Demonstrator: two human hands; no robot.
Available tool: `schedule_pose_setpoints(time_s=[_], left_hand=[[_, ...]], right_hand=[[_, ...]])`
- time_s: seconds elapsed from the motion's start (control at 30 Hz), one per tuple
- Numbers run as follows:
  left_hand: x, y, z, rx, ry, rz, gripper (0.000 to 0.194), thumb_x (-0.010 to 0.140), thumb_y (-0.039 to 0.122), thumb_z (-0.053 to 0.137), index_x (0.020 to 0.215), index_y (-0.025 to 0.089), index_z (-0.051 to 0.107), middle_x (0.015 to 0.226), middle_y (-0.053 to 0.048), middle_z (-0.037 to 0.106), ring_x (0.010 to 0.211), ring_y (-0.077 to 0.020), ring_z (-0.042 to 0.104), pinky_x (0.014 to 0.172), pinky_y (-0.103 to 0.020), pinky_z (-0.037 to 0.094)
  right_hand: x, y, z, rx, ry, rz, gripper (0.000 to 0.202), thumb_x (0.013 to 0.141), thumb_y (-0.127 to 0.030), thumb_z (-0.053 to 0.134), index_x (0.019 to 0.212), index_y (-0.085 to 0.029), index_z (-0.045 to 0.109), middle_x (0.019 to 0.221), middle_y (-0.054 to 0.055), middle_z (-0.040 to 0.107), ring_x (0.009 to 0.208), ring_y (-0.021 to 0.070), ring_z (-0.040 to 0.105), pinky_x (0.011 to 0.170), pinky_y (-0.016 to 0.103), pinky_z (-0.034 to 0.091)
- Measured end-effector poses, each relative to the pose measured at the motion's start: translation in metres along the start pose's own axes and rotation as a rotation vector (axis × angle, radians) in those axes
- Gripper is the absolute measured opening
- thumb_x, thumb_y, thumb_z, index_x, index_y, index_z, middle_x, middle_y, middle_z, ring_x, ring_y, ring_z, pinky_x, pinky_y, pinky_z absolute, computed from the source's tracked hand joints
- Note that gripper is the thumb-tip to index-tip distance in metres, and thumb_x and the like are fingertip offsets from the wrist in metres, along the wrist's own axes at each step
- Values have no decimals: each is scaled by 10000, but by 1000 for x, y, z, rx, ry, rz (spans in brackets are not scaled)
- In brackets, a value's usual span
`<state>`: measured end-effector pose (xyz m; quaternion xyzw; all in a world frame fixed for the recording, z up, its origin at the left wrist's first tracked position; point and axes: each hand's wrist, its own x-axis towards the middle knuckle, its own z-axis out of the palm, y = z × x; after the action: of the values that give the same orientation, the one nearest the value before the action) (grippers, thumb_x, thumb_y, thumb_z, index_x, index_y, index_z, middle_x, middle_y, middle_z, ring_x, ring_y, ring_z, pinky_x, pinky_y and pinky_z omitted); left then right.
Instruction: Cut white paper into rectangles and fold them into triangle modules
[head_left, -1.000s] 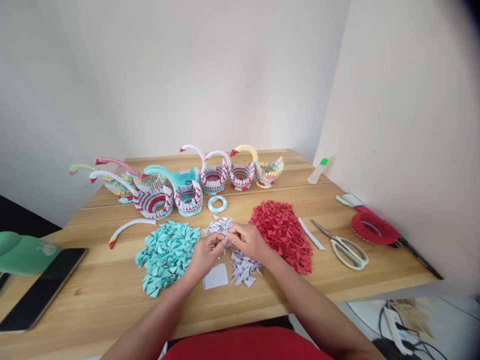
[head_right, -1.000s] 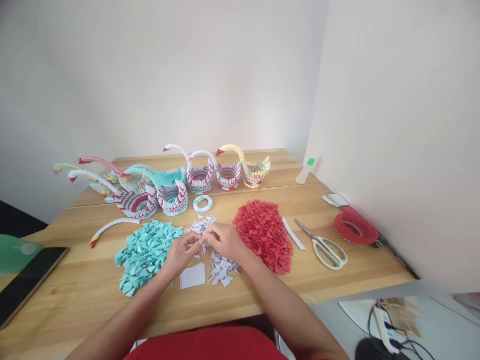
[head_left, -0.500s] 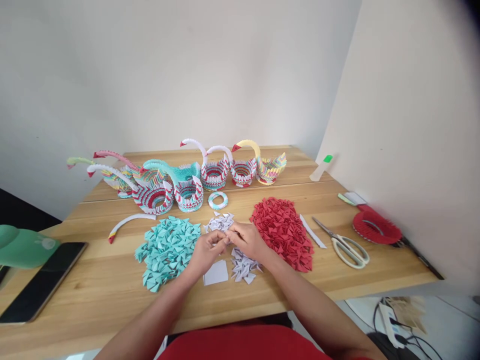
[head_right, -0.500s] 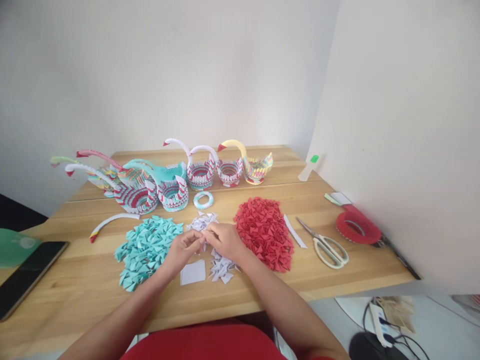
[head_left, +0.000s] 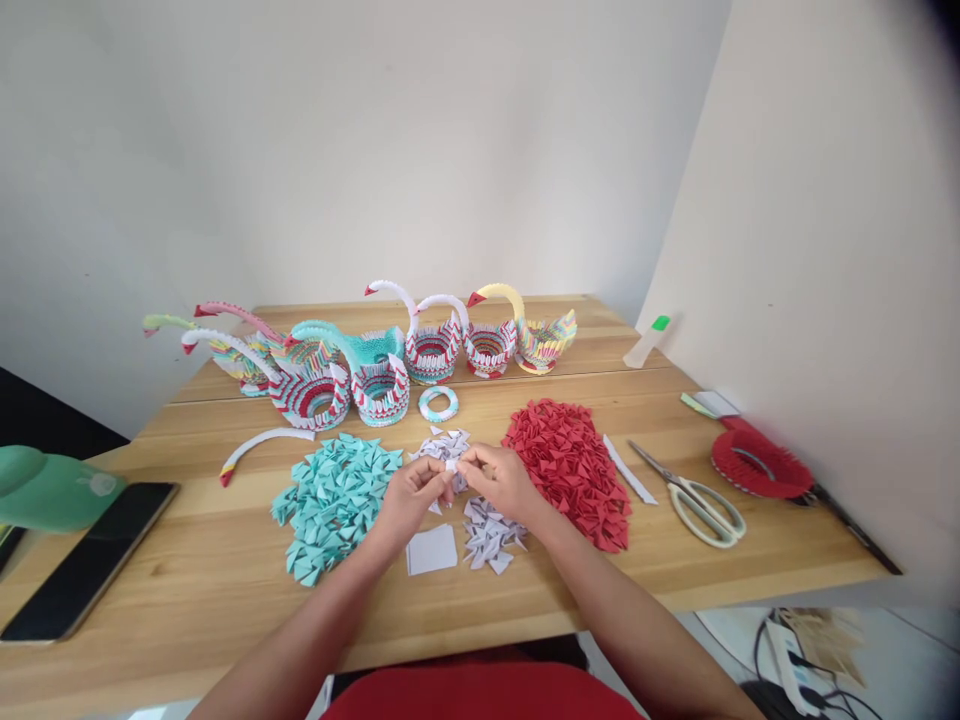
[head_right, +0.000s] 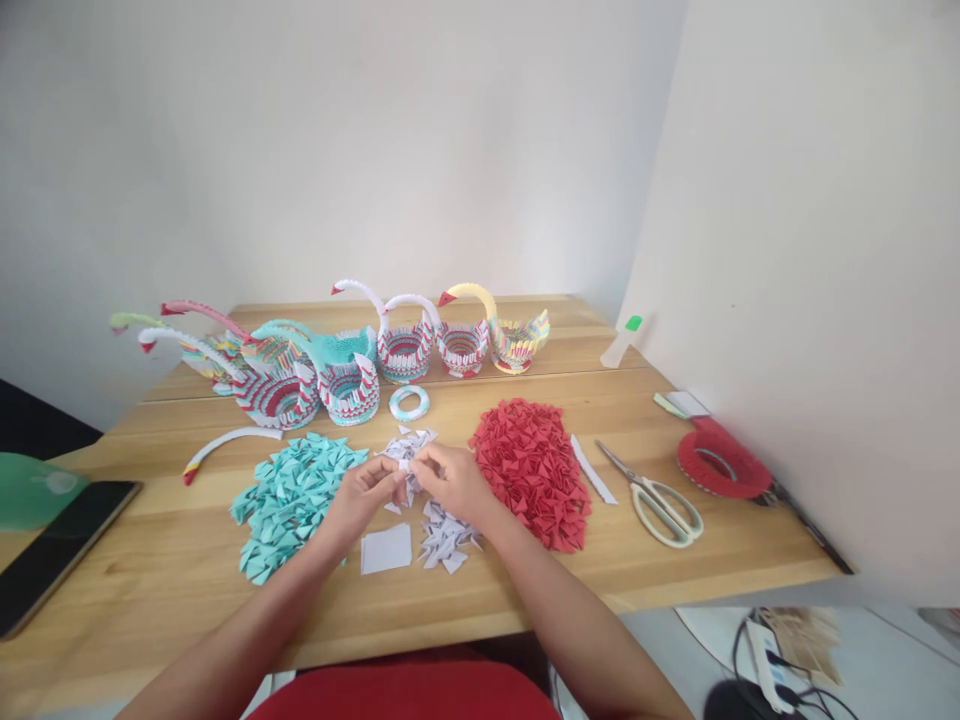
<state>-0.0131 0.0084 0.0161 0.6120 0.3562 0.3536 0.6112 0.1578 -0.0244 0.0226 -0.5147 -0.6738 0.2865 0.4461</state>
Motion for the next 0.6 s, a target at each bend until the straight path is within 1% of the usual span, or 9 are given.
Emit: schedule_pose_setpoints(time_s=[0.1,0.2,0.3,0.4,0.5,0.6], left_hand=[[-1,1,0,77,14,59,298,810,412,614,660,161,553,542,5,580,523,-116,507,556,-233,408],[-1,2,0,141,5,73,317,801,436,627,651,164,565,553,-1,589,538,-128,522,555,-235,414],[0,2,-1,80,-51,42,359,820,487,595,683,155,605,611,-28,641,571,-143,563,587,-251,445],[1,4,-4,27,-93,26,401,839,509,563,680,148,630,633,-41,662,590,-150,582,622,-264,461],[3,5,-5,17,-88,18,379,818,494,595,675,145,630,647,-45,672,589,-148,583,622,-264,463],[3,4,-4,23,-55,24,318,809,443,611,707,142,629,667,-49,680,588,-149,585,606,-259,459]], right_hand=[[0,-1,0,69,-49,37,223,893,-311,548,723,-175,597,637,-22,582,588,113,505,562,218,375],[0,-1,0,59,-56,20,231,897,-331,545,737,-175,601,646,-17,588,603,120,515,566,220,384],[0,-1,-1,36,-30,-16,259,908,-338,528,714,-176,578,641,-17,578,611,122,513,579,224,391],[0,-2,0,38,-13,3,276,903,-355,531,694,-179,565,620,-22,559,580,115,490,561,224,376],[1,-1,0,51,-18,49,264,887,-359,552,697,-177,574,604,-28,548,554,110,467,542,223,358],[1,1,0,124,-41,74,277,899,-367,541,705,-173,576,638,-24,556,587,113,486,564,223,369]])
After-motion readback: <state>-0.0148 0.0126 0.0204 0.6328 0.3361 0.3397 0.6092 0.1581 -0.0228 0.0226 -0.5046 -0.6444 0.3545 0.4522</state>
